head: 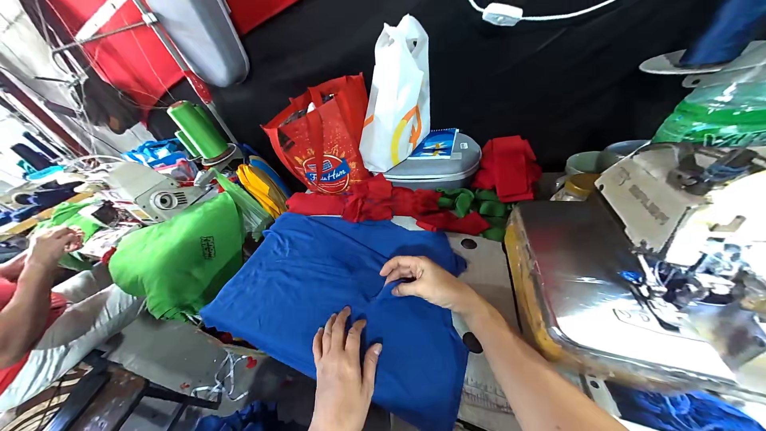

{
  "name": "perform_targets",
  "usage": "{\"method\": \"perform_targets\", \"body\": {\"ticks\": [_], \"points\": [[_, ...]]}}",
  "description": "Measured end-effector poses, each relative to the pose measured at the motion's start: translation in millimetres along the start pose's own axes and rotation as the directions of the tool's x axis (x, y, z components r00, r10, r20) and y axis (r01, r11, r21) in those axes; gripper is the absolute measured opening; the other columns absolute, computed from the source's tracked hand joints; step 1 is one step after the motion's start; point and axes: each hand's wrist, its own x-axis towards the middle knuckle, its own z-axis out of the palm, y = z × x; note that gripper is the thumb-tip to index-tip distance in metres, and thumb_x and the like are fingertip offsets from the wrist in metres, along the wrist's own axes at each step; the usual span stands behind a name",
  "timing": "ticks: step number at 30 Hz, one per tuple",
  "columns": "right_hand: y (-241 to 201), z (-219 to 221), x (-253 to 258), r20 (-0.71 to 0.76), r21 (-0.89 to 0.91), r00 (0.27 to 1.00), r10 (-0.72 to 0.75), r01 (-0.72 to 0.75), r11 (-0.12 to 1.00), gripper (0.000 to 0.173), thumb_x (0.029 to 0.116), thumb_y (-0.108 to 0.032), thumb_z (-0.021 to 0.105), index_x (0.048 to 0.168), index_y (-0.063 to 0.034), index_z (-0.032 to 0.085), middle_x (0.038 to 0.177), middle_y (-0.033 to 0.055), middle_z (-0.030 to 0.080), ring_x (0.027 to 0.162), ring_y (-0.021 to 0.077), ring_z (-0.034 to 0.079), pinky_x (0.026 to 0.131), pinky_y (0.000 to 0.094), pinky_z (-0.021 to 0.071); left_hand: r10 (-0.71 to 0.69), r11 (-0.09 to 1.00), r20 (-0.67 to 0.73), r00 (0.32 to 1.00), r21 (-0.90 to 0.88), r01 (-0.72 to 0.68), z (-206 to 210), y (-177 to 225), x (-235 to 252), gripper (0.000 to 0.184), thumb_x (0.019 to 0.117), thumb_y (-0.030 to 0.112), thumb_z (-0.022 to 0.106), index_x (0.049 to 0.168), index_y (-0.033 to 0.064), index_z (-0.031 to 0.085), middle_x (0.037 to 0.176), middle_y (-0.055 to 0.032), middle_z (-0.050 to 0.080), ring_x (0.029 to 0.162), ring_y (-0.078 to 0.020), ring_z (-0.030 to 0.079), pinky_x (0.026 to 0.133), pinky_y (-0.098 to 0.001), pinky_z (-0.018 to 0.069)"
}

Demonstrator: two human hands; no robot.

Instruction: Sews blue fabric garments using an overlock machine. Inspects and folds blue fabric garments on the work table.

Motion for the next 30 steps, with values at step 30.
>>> {"method": "perform_targets", "body": {"ticks": [30], "points": [[-1.3, -14.5, 1.6, -0.808, 0.090, 0.567, 0.161, -0.150, 0.984, 0.024, 0.0975, -0.001, 0.064, 0.120, 0.0059, 0.061, 0.111, 0.0178, 0.064, 0.100, 0.0214, 0.061, 0.090, 0.0404, 0.0503, 0.005, 0.997, -0.115, 0.993, 0.073, 0.003, 15.8, 2.3, -9.7, 0.050, 0.1054, 0.044, 0.035, 0.118, 0.0151, 0.074, 0.136, -0.0150, 0.065, 0.128, -0.0395, 0.060, 0.108, -0.0625, 0.0388]]}}
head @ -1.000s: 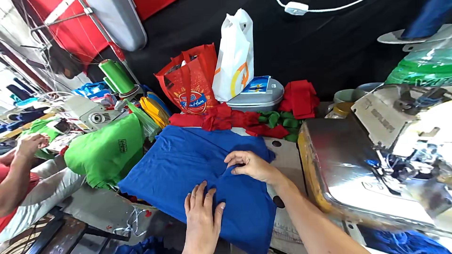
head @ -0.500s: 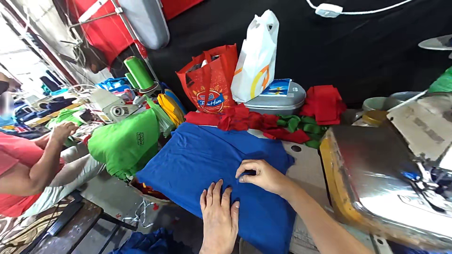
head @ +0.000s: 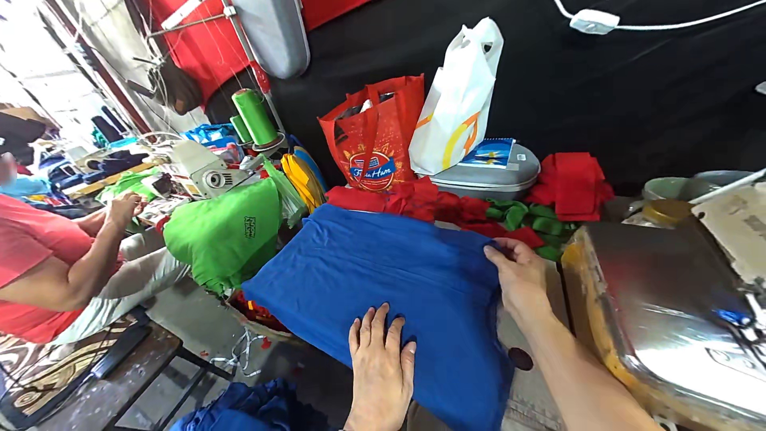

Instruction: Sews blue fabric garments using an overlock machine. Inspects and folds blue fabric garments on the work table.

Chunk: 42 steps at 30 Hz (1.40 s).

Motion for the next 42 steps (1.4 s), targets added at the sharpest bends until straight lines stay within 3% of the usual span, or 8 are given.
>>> {"method": "perform_targets", "body": {"ticks": [3, 10, 14, 16, 24, 29, 32, 42], "points": [[3.0, 2.4, 0.9, -0.031, 0.033, 0.993, 0.113, -0.112, 0.993, 0.028, 0.0981, -0.002, 0.065, 0.125, 0.0052, 0.061, 0.120, 0.0195, 0.064, 0.108, 0.0224, 0.062, 0.096, 0.0403, 0.0494, -0.002, 1.000, 0.001, 1.000, -0.002, 0.002, 0.3, -0.1, 0.3, 0.050, 0.1052, 0.044, 0.036, 0.118, 0.0146, 0.074, 0.136, -0.0155, 0.065, 0.128, -0.0396, 0.060, 0.108, -0.0629, 0.0386], [2.6, 2.3, 0.6, -0.062, 0.032, 0.993, 0.101, -0.099, 0.995, 0.024, 0.0992, -0.004, 0.064, 0.121, 0.0070, 0.063, 0.118, 0.0198, 0.065, 0.106, 0.0210, 0.061, 0.096, 0.0390, 0.0484, 0.030, 0.997, 0.002, 1.000, -0.064, -0.030, -5.1, 5.1, -3.7, 0.043, 0.1048, 0.039, 0.042, 0.115, 0.0149, 0.076, 0.136, -0.0157, 0.066, 0.128, -0.0415, 0.060, 0.108, -0.0664, 0.0372], [6.2, 0.2, 2.5, -0.137, 0.062, 0.989, 0.062, -0.054, 0.997, 0.021, 0.1021, -0.005, 0.059, 0.120, 0.0065, 0.061, 0.109, 0.0154, 0.064, 0.096, 0.0147, 0.059, 0.090, 0.0332, 0.0484, 0.244, 0.933, 0.091, 0.966, -0.295, -0.208, -21.5, 41.2, -18.9, 0.029, 0.0982, 0.039, 0.062, 0.109, 0.0162, 0.077, 0.119, -0.0131, 0.070, 0.115, -0.0327, 0.065, 0.103, -0.0549, 0.0458], [7.8, -0.3, 3.2, -0.165, 0.086, 0.983, 0.075, -0.062, 0.994, 0.020, 0.1022, -0.004, 0.058, 0.120, 0.0058, 0.060, 0.105, 0.0133, 0.063, 0.092, 0.0127, 0.058, 0.086, 0.0311, 0.0483, 0.317, 0.899, 0.137, 0.938, -0.358, -0.251, -23.9, 56.3, -29.6, 0.030, 0.0899, 0.039, 0.074, 0.111, 0.0180, 0.076, 0.112, -0.0121, 0.069, 0.109, -0.0316, 0.064, 0.104, -0.0534, 0.0428], [6.8, -1.2, 2.1, -0.103, 0.076, 0.994, 0.034, -0.026, 0.997, 0.030, 0.0986, 0.003, 0.060, 0.128, 0.0059, 0.056, 0.112, 0.0178, 0.064, 0.096, 0.0171, 0.061, 0.087, 0.0346, 0.0501, 0.310, 0.798, 0.048, 0.949, -0.556, -0.233, -24.0, 41.2, -28.1, 0.013, 0.0945, 0.022, 0.071, 0.094, 0.0093, 0.074, 0.098, -0.0088, 0.072, 0.113, -0.0225, 0.065, 0.114, -0.0396, 0.0396], [1.9, -4.9, -19.2, 0.287, -0.123, 0.898, -0.333, 0.379, 0.917, 0.028, 0.0965, -0.001, 0.065, 0.124, 0.0026, 0.060, 0.111, 0.0192, 0.069, 0.095, 0.0273, 0.069, 0.082, 0.0439, 0.0580, 0.291, 0.798, 0.092, 0.952, -0.572, -0.189, -24.0, 41.5, -30.3, 0.016, 0.0962, 0.025, 0.070, 0.094, 0.0110, 0.076, 0.098, -0.0082, 0.071, 0.115, -0.0228, 0.064, 0.115, -0.0415, 0.0374], [3.1, 5.7, -24.5, 0.567, -0.134, 0.779, -0.269, 0.409, 0.903, 0.023, 0.0901, 0.006, 0.069, 0.112, 0.0001, 0.069, 0.105, 0.0157, 0.072, 0.094, 0.0254, 0.071, 0.084, 0.0438, 0.0584, 0.285, 0.814, 0.113, 0.952, -0.553, -0.178, -23.6, 43.3, -30.8, 0.014, 0.0954, 0.024, 0.070, 0.093, 0.0116, 0.076, 0.098, -0.0087, 0.071, 0.115, -0.0232, 0.063, 0.115, -0.0421, 0.0361], [6.8, 17.3, -25.1, 0.618, -0.273, 0.740, -0.267, 0.520, 0.809, 0.015, 0.0886, 0.002, 0.073, 0.101, -0.0041, 0.077, 0.103, 0.0138, 0.073, 0.102, 0.0296, 0.069, 0.094, 0.0470, 0.0542, 0.276, 0.828, 0.103, 0.956, -0.531, -0.182, -17.8, 43.4, -32.1, 0.013, 0.0953, 0.026, 0.070, 0.094, 0.0137, 0.074, 0.100, -0.0071, 0.068, 0.115, -0.0205, 0.061, 0.115, -0.0405, 0.0340]]}}
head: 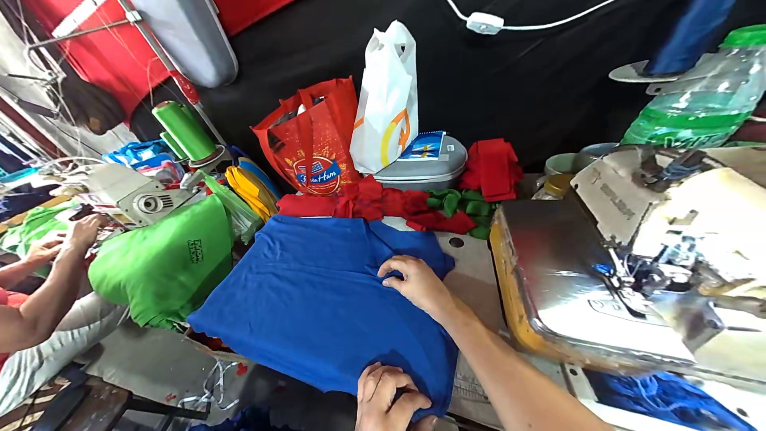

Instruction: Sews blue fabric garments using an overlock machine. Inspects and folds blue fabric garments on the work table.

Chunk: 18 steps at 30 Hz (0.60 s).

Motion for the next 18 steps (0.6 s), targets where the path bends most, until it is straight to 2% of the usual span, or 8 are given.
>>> {"method": "perform_targets", "body": {"ticks": [2, 8, 10, 12, 14, 16, 18], "points": [[-0.5, 0.3, 0.4, 0.014, -0.042, 1.000, -0.021, 0.022, 0.999, 0.012, 0.0896, 0.000, 0.073, 0.100, -0.0051, 0.078, 0.102, 0.0128, 0.073, 0.102, 0.0293, 0.069, 0.094, 0.0465, 0.0540, 0.000, 1.000, -0.007, 1.000, 0.001, 0.000, 1.2, -0.7, -0.6, 0.013, 0.0960, 0.027, 0.069, 0.094, 0.0141, 0.073, 0.099, -0.0068, 0.068, 0.114, -0.0201, 0.060, 0.115, -0.0405, 0.0342], [-2.5, 4.7, 0.1, -0.060, -0.119, 0.983, -0.172, 0.165, 0.979, 0.010, 0.0888, 0.002, 0.072, 0.094, -0.0045, 0.077, 0.094, 0.0107, 0.074, 0.094, 0.0269, 0.071, 0.087, 0.0434, 0.0573, -0.003, 1.000, -0.004, 1.000, 0.010, 0.003, 1.5, -0.4, -1.4, 0.014, 0.0959, 0.028, 0.069, 0.095, 0.0145, 0.073, 0.100, -0.0070, 0.068, 0.115, -0.0201, 0.060, 0.115, -0.0409, 0.0336], [-8.1, 5.6, -0.3, -0.066, -0.095, 0.975, -0.213, 0.206, 0.974, 0.011, 0.0871, 0.003, 0.073, 0.094, -0.0046, 0.077, 0.094, 0.0100, 0.074, 0.092, 0.0259, 0.072, 0.085, 0.0435, 0.0587, 0.006, 1.000, -0.005, 1.000, 0.004, -0.006, 1.8, -1.4, -1.9, 0.017, 0.0969, 0.031, 0.068, 0.096, 0.0149, 0.072, 0.101, -0.0067, 0.067, 0.115, -0.0199, 0.060, 0.115, -0.0406, 0.0331], [-24.0, 2.2, -2.5, 0.083, 0.050, 0.988, -0.132, 0.128, 0.991, 0.012, 0.0905, 0.000, 0.072, 0.100, -0.0042, 0.076, 0.099, 0.0093, 0.074, 0.095, 0.0218, 0.071, 0.088, 0.0401, 0.0579, 0.005, 1.000, -0.007, 1.000, -0.002, -0.005, 2.1, -2.0, -2.3, 0.019, 0.0976, 0.033, 0.067, 0.096, 0.0149, 0.072, 0.101, -0.0067, 0.067, 0.116, -0.0198, 0.059, 0.115, -0.0405, 0.0326], [-42.5, -1.2, -2.2, 0.359, 0.184, 0.933, -0.022, -0.048, 0.982, 0.015, 0.0946, -0.003, 0.069, 0.109, -0.0016, 0.073, 0.103, 0.0113, 0.073, 0.095, 0.0188, 0.069, 0.088, 0.0358, 0.0551, 0.001, 1.000, -0.012, 1.000, -0.005, -0.001, 2.8, -2.2, -2.7, 0.019, 0.0972, 0.033, 0.067, 0.096, 0.0148, 0.072, 0.101, -0.0069, 0.067, 0.116, -0.0197, 0.059, 0.116, -0.0404, 0.0321], [-56.3, -2.1, -0.9, 0.571, 0.161, 0.820, 0.020, -0.136, 0.978, 0.023, 0.0978, -0.003, 0.065, 0.120, 0.0001, 0.069, 0.111, 0.0146, 0.071, 0.101, 0.0213, 0.067, 0.093, 0.0385, 0.0518, -0.001, 1.000, -0.020, 1.000, -0.009, 0.001, 3.4, -2.1, -2.8, 0.017, 0.0963, 0.031, 0.069, 0.095, 0.0143, 0.072, 0.101, -0.0071, 0.067, 0.115, -0.0200, 0.059, 0.115, -0.0400, 0.0324], [-63.7, -1.1, -0.7, 0.637, 0.082, 0.770, 0.043, -0.124, 0.989, 0.025, 0.1003, -0.005, 0.061, 0.124, -0.0019, 0.068, 0.115, 0.0140, 0.070, 0.103, 0.0233, 0.065, 0.095, 0.0421, 0.0492, -0.001, 1.000, -0.020, 1.000, -0.005, 0.001, 3.8, -2.0, -3.2, 0.016, 0.0959, 0.030, 0.069, 0.095, 0.0149, 0.072, 0.101, -0.0066, 0.067, 0.115, -0.0196, 0.059, 0.116, -0.0396, 0.0321]]}}
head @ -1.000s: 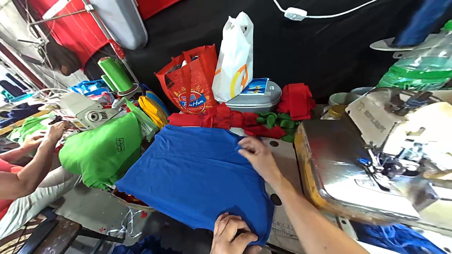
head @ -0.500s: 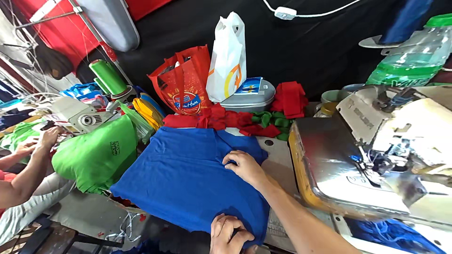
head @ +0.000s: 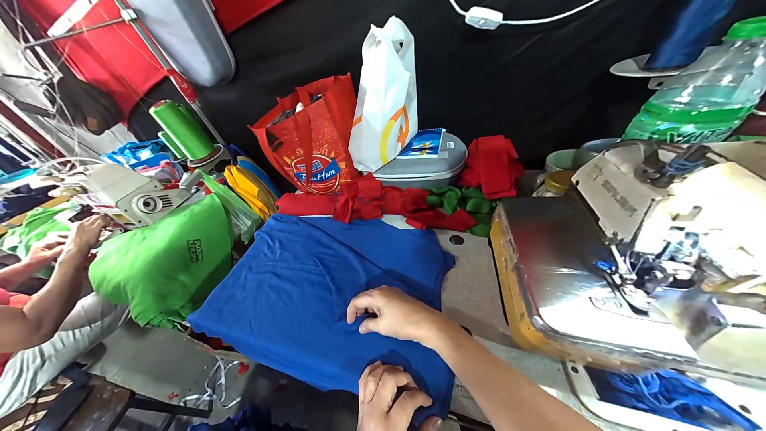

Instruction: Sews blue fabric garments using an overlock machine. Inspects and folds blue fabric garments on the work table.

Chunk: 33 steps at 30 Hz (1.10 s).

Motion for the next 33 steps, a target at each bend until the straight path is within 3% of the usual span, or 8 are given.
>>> {"method": "perform_targets", "body": {"ticks": [5, 10, 13, 16, 26, 28, 30, 33], "points": [[-1.3, -0.3, -0.2, 0.011, -0.001, 1.000, 0.011, -0.011, 1.000, 0.027, 0.0996, -0.003, 0.062, 0.126, -0.0023, 0.067, 0.120, 0.0143, 0.069, 0.109, 0.0243, 0.065, 0.099, 0.0433, 0.0482, 0.003, 1.000, -0.018, 1.000, 0.019, -0.002, 2.2, -0.1, -0.1, 0.014, 0.0956, 0.029, 0.069, 0.095, 0.0151, 0.071, 0.100, -0.0062, 0.066, 0.116, -0.0202, 0.059, 0.116, -0.0395, 0.0320], [4.0, 0.5, -4.6, 0.092, 0.384, 0.971, -0.222, 0.171, 0.907, 0.016, 0.0886, 0.005, 0.069, 0.105, 0.0054, 0.068, 0.091, 0.0029, 0.068, 0.080, 0.0018, 0.060, 0.077, 0.0204, 0.0507, 0.002, 1.000, -0.034, 0.999, 0.016, -0.002, 2.6, 1.9, 1.1, 0.014, 0.0951, 0.028, 0.069, 0.094, 0.0139, 0.072, 0.099, -0.0076, 0.066, 0.112, -0.0217, 0.059, 0.113, -0.0392, 0.0342], [3.6, 0.3, -4.4, 0.248, 0.332, 0.950, -0.189, 0.100, 0.938, 0.019, 0.0893, 0.006, 0.068, 0.108, 0.0077, 0.067, 0.093, 0.0078, 0.067, 0.079, 0.0072, 0.057, 0.077, 0.0267, 0.0494, -0.031, 0.999, -0.048, 0.998, 0.017, 0.031, -2.8, 14.0, 8.3, 0.018, 0.0948, 0.023, 0.066, 0.091, 0.0086, 0.075, 0.097, -0.0128, 0.071, 0.105, -0.0274, 0.065, 0.104, -0.0424, 0.0425], [5.3, -0.1, -2.7, 0.290, 0.293, 0.947, -0.141, 0.052, 0.955, 0.021, 0.0898, 0.004, 0.069, 0.110, 0.0058, 0.067, 0.094, 0.0085, 0.067, 0.080, 0.0085, 0.058, 0.077, 0.0282, 0.0500, -0.008, 1.000, -0.052, 0.999, -0.014, 0.008, 3.7, 2.3, 1.3, 0.013, 0.0958, 0.023, 0.067, 0.094, 0.0117, 0.073, 0.099, -0.0099, 0.067, 0.110, -0.0244, 0.060, 0.107, -0.0398, 0.0383], [19.3, -18.6, -10.4, 0.144, 0.498, 0.960, -0.240, 0.139, 0.856, 0.014, 0.0872, 0.002, 0.068, 0.100, -0.0053, 0.069, 0.084, -0.0095, 0.067, 0.078, -0.0019, 0.062, 0.074, 0.0178, 0.0517, 0.008, 1.000, -0.070, 0.997, -0.007, -0.009, 7.2, 1.5, -1.3, 0.011, 0.0951, 0.021, 0.068, 0.096, 0.0111, 0.073, 0.099, -0.0102, 0.067, 0.111, -0.0251, 0.060, 0.113, -0.0420, 0.0350], [20.9, -18.8, -10.6, 0.055, 0.487, 0.973, -0.226, 0.171, 0.857, 0.012, 0.0897, 0.001, 0.067, 0.100, -0.0045, 0.070, 0.086, -0.0086, 0.068, 0.080, -0.0018, 0.062, 0.077, 0.0182, 0.0521, 0.007, 1.000, -0.062, 0.998, -0.009, -0.007, 6.3, 2.4, -0.9, 0.012, 0.0952, 0.022, 0.068, 0.096, 0.0111, 0.072, 0.099, -0.0104, 0.067, 0.111, -0.0253, 0.061, 0.114, -0.0429, 0.0345], [20.1, -14.3, -12.1, -0.273, 0.446, 0.940, -0.204, 0.312, 0.839, 0.009, 0.0918, 0.001, 0.064, 0.097, -0.0023, 0.071, 0.089, -0.0050, 0.069, 0.084, 0.0005, 0.064, 0.081, 0.0218, 0.0536, -0.012, 0.999, -0.049, 0.999, -0.046, 0.010, 2.1, 3.3, 2.1, 0.017, 0.0962, 0.025, 0.067, 0.099, 0.0088, 0.073, 0.101, -0.0123, 0.068, 0.111, -0.0259, 0.062, 0.113, -0.0437, 0.0352], [23.5, -14.8, -9.1, -0.841, 0.320, 0.540, 0.005, 0.492, 0.810, 0.010, 0.0956, -0.001, 0.061, 0.101, -0.0078, 0.067, 0.092, -0.0046, 0.067, 0.083, 0.0022, 0.063, 0.078, 0.0227, 0.0553, -0.112, 0.973, -0.030, 0.993, -0.209, 0.103, -12.2, 6.8, 11.7, 0.029, 0.0990, 0.027, 0.064, 0.105, -0.0008, 0.071, 0.108, -0.0190, 0.067, 0.111, -0.0258, 0.062, 0.107, -0.0403, 0.0423]]}}
